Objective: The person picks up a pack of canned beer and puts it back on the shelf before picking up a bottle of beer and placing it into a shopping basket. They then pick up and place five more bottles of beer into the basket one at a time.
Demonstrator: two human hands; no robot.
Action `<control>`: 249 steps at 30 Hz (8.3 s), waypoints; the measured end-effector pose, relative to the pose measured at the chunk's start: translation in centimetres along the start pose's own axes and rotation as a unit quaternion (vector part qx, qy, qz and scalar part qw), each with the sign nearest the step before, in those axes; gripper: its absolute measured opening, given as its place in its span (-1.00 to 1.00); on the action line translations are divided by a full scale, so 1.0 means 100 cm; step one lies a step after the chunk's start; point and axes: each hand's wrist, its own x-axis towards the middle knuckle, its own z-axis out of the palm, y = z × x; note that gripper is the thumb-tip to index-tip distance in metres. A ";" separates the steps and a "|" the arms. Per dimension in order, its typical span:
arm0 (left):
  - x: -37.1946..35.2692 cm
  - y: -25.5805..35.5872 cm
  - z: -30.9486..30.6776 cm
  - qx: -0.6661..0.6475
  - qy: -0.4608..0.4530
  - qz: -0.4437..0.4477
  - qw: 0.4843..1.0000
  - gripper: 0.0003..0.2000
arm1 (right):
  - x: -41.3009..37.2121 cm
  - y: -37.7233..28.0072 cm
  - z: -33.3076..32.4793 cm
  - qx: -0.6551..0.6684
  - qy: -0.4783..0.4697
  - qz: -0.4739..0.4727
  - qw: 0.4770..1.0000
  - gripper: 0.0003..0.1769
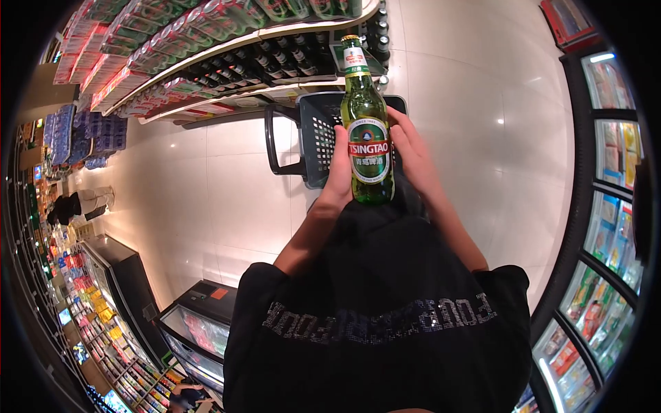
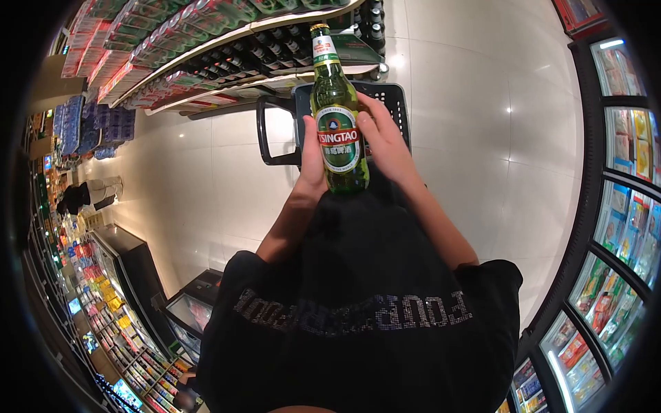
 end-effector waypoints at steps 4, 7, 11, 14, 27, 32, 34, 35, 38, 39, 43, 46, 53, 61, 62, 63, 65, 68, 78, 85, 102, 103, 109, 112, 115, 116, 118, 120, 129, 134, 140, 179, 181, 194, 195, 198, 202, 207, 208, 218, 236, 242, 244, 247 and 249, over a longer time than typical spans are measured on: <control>0.001 -0.011 -0.002 0.009 -0.006 0.025 1.000 -0.30 | -0.016 0.006 0.006 0.015 0.015 0.008 1.000 -0.44; -0.004 -0.010 0.002 0.034 0.017 0.039 0.999 -0.33 | -0.021 0.000 0.008 0.025 0.022 0.022 0.999 -0.42; -0.009 -0.005 0.005 0.044 0.020 0.026 0.998 -0.34 | -0.023 -0.005 0.013 0.038 0.031 0.019 0.999 -0.43; -0.012 -0.004 0.004 0.041 0.016 0.035 0.998 -0.35 | -0.024 -0.008 0.016 0.026 0.025 0.021 0.999 -0.44; -0.024 -0.009 -0.014 -0.026 0.014 0.033 0.999 -0.46 | -0.034 -0.008 0.025 0.027 0.018 0.058 0.998 -0.46; -0.024 -0.009 -0.013 0.014 0.028 0.052 0.998 -0.43 | -0.037 -0.017 0.026 -0.004 0.027 0.044 0.999 -0.46; -0.027 -0.008 -0.009 0.011 0.029 0.050 0.998 -0.43 | -0.038 -0.018 0.026 0.000 0.028 0.040 0.999 -0.46; -0.027 -0.007 -0.006 0.008 0.028 0.048 0.998 -0.43 | -0.038 -0.019 0.024 0.002 0.029 0.035 0.999 -0.45; -0.029 -0.006 -0.002 -0.051 -0.004 0.028 0.998 -0.47 | -0.038 -0.020 0.020 0.001 0.019 0.054 0.998 -0.45; -0.030 -0.005 -0.001 -0.056 -0.008 0.025 0.998 -0.46 | -0.038 -0.021 0.020 0.001 0.020 0.053 0.998 -0.45; -0.028 -0.006 -0.002 -0.033 -0.005 0.050 0.998 -0.45 | -0.037 -0.019 0.021 0.004 0.017 0.045 0.999 -0.45; -0.031 -0.006 -0.001 -0.047 -0.007 0.055 0.997 -0.48 | -0.035 -0.012 0.022 -0.016 0.021 0.024 0.999 -0.43; -0.036 -0.002 0.014 0.242 0.065 0.234 0.939 -0.50 | -0.036 -0.001 0.023 0.021 -0.040 0.096 0.994 -0.35; -0.057 -0.008 0.021 0.532 0.149 0.223 0.803 -0.48 | -0.042 0.025 0.025 0.412 -0.037 0.171 0.894 -0.38; -0.059 -0.002 0.027 0.532 0.150 0.215 0.805 -0.50 | -0.042 0.024 0.025 0.488 -0.075 0.180 0.851 -0.35; -0.055 -0.001 0.023 0.531 0.148 0.217 0.806 -0.50 | -0.042 0.025 0.026 0.494 -0.076 0.176 0.848 -0.30; -0.047 -0.003 0.011 0.505 0.096 0.283 0.810 -0.50 | -0.040 0.025 0.023 0.485 -0.070 0.174 0.854 -0.30; -0.044 -0.009 0.013 0.323 0.067 0.245 0.912 -0.47 | -0.039 0.035 0.018 0.458 -0.083 0.169 0.869 -0.30; -0.051 0.017 0.030 0.243 0.021 0.034 0.969 -0.39 | -0.045 0.025 0.012 0.532 -0.150 0.232 0.801 -0.04; -0.050 0.013 0.027 0.229 0.028 0.009 0.973 -0.40 | -0.044 0.030 0.010 0.539 -0.159 0.236 0.793 0.02; -0.056 0.011 0.026 0.224 0.083 0.009 0.971 -0.40 | -0.047 0.017 0.018 0.571 -0.130 0.255 0.769 -0.05; -0.056 0.009 0.024 0.213 0.092 -0.003 0.973 -0.41 | -0.046 0.018 0.019 0.550 -0.126 0.239 0.790 -0.10; -0.052 0.005 0.022 0.185 0.106 0.010 0.977 -0.50 | -0.046 0.019 0.024 0.534 -0.105 0.250 0.801 -0.15; -0.051 0.002 0.020 0.180 0.125 0.011 0.976 -0.55 | -0.045 0.023 0.024 0.517 -0.085 0.274 0.806 -0.14; -0.052 0.003 0.020 0.177 0.135 0.001 0.975 -0.56 | -0.045 0.020 0.025 0.504 -0.068 0.306 0.805 -0.13; -0.054 0.002 0.020 0.173 0.142 -0.008 0.975 -0.56 | -0.045 0.019 0.025 0.510 -0.082 0.309 0.799 -0.13; -0.052 0.002 0.019 0.173 0.137 -0.003 0.975 -0.56 | -0.045 0.023 0.023 0.514 -0.098 0.289 0.802 -0.19; -0.053 0.001 0.019 0.173 0.130 0.001 0.976 -0.55 | -0.046 0.023 0.022 0.518 -0.113 0.267 0.804 -0.24; -0.053 -0.001 0.015 0.193 0.084 0.014 0.978 -0.49 | -0.047 0.019 0.018 0.571 -0.038 0.259 0.778 -0.27; -0.057 0.004 0.019 0.184 0.076 -0.023 0.980 -0.47 | -0.048 0.020 0.017 0.563 -0.035 0.270 0.780 -0.23; -0.059 0.006 0.023 0.224 0.072 -0.020 0.972 -0.49 | -0.047 0.012 0.019 0.564 -0.064 0.268 0.778 -0.24; -0.050 0.007 -0.018 -0.015 0.000 -0.107 0.994 -0.29 | -0.045 -0.048 -0.011 -0.286 -0.171 0.127 0.934 -0.31; -0.052 0.009 -0.028 -0.005 -0.016 -0.194 0.981 -0.31 | -0.032 -0.047 -0.020 -0.358 -0.163 -0.032 0.919 -0.27; -0.032 -0.007 -0.117 0.245 -0.277 -0.130 0.920 -0.32 | 0.010 0.043 -0.027 -0.416 -0.482 -0.038 0.770 -0.28; -0.031 0.013 -0.126 0.071 -0.158 -0.154 0.973 -0.33 | 0.011 0.060 -0.029 -0.411 -0.470 -0.017 0.781 -0.25; -0.035 0.061 -0.168 0.026 0.060 0.059 0.996 -0.46 | 0.016 0.104 -0.028 -0.448 -0.415 0.098 0.786 -0.20; -0.024 0.102 -0.243 0.348 0.403 0.171 0.829 -0.58 | 0.029 0.211 -0.041 -0.475 -0.318 0.241 0.784 -0.08; 0.011 0.101 -0.295 0.458 0.317 0.040 0.830 -0.58 | 0.080 0.366 -0.052 -0.519 -0.235 0.310 0.761 -0.08; 0.018 0.091 -0.297 0.430 0.289 0.061 0.853 -0.52 | 0.096 0.398 -0.053 -0.527 -0.232 0.317 0.754 -0.07; 0.003 0.049 -0.320 0.606 0.401 0.155 0.669 -0.35 | 0.194 0.688 -0.049 -0.583 -0.262 0.293 0.711 -0.07; 0.037 0.058 -0.334 0.585 0.387 0.112 0.703 -0.50 | 0.206 0.820 -0.052 -0.521 -0.268 0.225 0.778 0.02; 0.038 0.058 -0.331 0.579 0.381 0.105 0.713 -0.55 | 0.205 0.804 -0.027 -0.496 -0.204 0.137 0.833 0.01; 0.037 0.059 -0.330 0.576 0.378 0.104 0.717 -0.56 | 0.204 0.808 -0.028 -0.519 -0.224 0.173 0.807 0.03; 0.033 0.061 -0.325 0.570 0.373 0.102 0.725 -0.58 | 0.195 0.801 -0.022 -0.569 -0.207 0.185 0.774 -0.02; 0.029 0.062 -0.321 0.560 0.367 0.103 0.735 -0.60 | 0.189 0.780 -0.017 -0.560 -0.165 0.229 0.779 -0.09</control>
